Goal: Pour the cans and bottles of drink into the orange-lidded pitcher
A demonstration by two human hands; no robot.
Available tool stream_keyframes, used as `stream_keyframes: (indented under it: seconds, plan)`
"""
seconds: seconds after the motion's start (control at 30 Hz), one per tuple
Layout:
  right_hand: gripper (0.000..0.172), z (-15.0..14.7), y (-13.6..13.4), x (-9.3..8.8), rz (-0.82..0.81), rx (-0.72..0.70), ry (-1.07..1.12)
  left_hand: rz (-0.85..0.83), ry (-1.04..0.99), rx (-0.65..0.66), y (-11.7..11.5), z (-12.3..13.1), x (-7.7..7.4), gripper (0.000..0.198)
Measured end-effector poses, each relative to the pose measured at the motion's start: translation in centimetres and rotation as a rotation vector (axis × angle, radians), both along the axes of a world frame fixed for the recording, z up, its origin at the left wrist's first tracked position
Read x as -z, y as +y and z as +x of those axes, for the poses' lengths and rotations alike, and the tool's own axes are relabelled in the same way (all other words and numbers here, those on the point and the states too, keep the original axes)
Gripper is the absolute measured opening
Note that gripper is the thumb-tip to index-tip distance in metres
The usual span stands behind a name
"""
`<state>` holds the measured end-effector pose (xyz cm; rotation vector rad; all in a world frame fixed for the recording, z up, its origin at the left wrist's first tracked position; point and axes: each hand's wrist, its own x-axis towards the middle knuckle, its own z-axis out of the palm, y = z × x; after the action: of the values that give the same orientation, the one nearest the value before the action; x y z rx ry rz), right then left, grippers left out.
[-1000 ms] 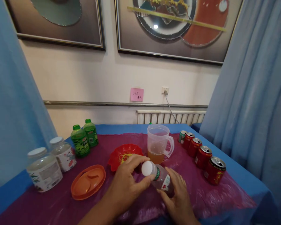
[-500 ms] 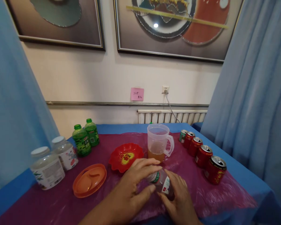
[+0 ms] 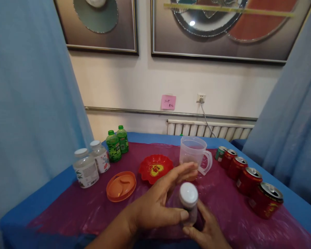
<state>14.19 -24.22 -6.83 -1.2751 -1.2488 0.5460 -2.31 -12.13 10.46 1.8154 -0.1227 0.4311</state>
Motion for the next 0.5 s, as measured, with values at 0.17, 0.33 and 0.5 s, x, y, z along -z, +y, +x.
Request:
stream_keyframes:
  seconds: [0.17,0.33,0.5]
  plan:
    - [0.078,-1.0,0.6,-0.8,-0.035,-0.027,0.062,0.125,0.242,-0.315,-0.7,-1.8,2.7,0.096]
    - [0.073,-2.5,1.0,0.5,-0.012,-0.083,-0.056,0.09,0.258,-0.707,-0.8,-5.6,3.9,0.062]
    - [0.05,-0.1,-1.1,3.5,-0.057,0.12,-0.197,0.138,0.25,-1.459,4.5,-14.5,3.0,0.065]
